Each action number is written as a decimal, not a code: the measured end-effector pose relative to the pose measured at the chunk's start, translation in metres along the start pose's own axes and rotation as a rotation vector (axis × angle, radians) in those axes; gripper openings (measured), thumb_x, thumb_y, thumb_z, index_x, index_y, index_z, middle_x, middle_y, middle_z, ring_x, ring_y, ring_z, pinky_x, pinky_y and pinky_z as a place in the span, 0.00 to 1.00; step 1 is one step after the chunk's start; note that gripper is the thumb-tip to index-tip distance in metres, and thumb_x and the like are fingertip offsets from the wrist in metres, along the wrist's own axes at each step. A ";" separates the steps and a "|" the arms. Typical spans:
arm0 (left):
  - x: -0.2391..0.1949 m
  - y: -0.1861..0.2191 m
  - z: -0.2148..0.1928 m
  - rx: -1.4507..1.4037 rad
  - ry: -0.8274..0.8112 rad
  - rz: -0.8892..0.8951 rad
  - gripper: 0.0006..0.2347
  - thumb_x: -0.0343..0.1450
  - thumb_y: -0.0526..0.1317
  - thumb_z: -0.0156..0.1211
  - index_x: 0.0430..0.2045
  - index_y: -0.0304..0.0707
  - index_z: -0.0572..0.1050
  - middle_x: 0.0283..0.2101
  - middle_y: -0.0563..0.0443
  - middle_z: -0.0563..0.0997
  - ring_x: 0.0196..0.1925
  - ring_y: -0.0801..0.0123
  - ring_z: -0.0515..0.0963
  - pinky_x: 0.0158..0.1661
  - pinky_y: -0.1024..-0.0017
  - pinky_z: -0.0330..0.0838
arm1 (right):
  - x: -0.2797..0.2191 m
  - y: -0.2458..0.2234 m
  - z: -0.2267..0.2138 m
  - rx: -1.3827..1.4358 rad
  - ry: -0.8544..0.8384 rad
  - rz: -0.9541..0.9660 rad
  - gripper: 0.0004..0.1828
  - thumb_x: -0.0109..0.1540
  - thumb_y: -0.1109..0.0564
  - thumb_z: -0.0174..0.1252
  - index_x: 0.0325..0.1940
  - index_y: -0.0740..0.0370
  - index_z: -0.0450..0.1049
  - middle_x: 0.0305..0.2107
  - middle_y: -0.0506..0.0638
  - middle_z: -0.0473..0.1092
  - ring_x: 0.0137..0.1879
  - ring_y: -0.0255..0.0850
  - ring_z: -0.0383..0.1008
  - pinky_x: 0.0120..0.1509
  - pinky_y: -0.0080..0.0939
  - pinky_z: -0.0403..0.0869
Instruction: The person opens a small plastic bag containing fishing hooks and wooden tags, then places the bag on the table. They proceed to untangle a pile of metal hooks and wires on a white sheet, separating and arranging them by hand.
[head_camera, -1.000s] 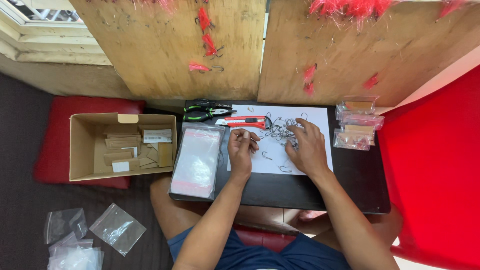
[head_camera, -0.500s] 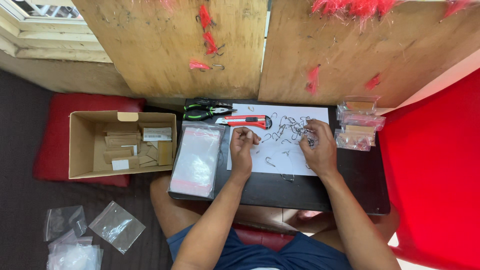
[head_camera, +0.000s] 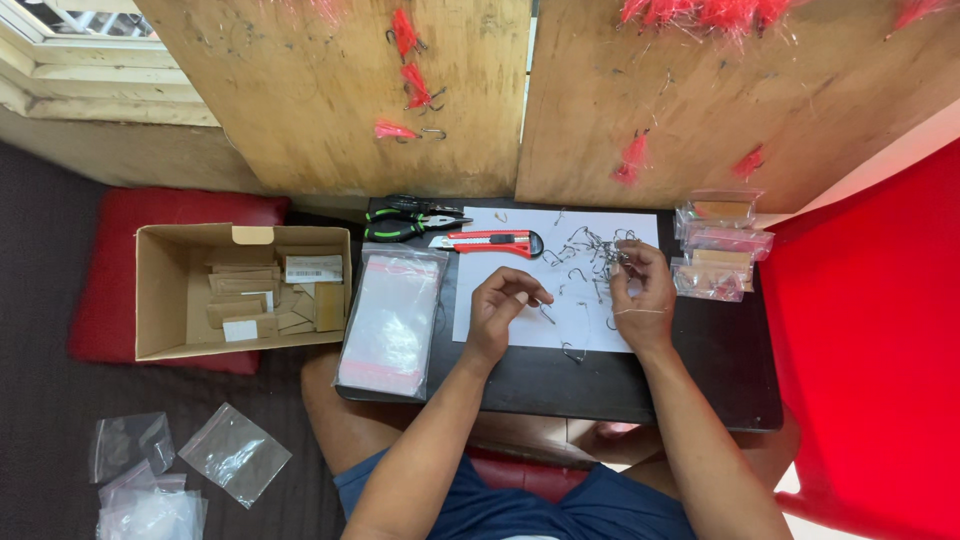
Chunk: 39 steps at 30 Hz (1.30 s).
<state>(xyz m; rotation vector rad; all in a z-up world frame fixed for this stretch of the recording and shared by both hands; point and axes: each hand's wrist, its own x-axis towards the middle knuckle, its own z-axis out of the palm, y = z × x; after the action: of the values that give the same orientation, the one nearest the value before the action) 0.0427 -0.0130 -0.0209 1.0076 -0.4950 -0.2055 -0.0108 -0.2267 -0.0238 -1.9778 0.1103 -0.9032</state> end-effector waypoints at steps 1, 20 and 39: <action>0.001 0.001 0.000 0.000 0.001 -0.001 0.09 0.68 0.36 0.55 0.35 0.27 0.74 0.29 0.33 0.83 0.38 0.57 0.84 0.42 0.69 0.76 | 0.000 0.003 -0.001 0.000 -0.001 0.001 0.12 0.63 0.71 0.56 0.51 0.71 0.69 0.48 0.65 0.70 0.52 0.58 0.76 0.53 0.48 0.77; 0.059 0.007 0.012 0.908 0.047 -0.115 0.09 0.71 0.30 0.58 0.44 0.35 0.79 0.29 0.45 0.82 0.32 0.62 0.79 0.35 0.70 0.74 | -0.007 0.033 -0.007 0.359 -0.056 0.039 0.13 0.58 0.72 0.54 0.47 0.73 0.67 0.44 0.66 0.72 0.57 0.55 0.75 0.59 0.46 0.73; 0.050 0.032 0.014 1.011 -0.109 -0.045 0.05 0.74 0.39 0.57 0.32 0.38 0.77 0.20 0.47 0.76 0.25 0.61 0.79 0.29 0.68 0.74 | -0.002 -0.002 -0.006 0.181 -0.070 -0.060 0.11 0.64 0.68 0.53 0.50 0.73 0.67 0.49 0.69 0.72 0.56 0.62 0.76 0.59 0.53 0.75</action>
<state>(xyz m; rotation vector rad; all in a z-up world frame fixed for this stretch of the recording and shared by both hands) 0.0776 -0.0261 0.0279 2.0010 -0.6933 -0.0355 -0.0164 -0.2291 -0.0212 -1.8493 -0.0689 -0.8507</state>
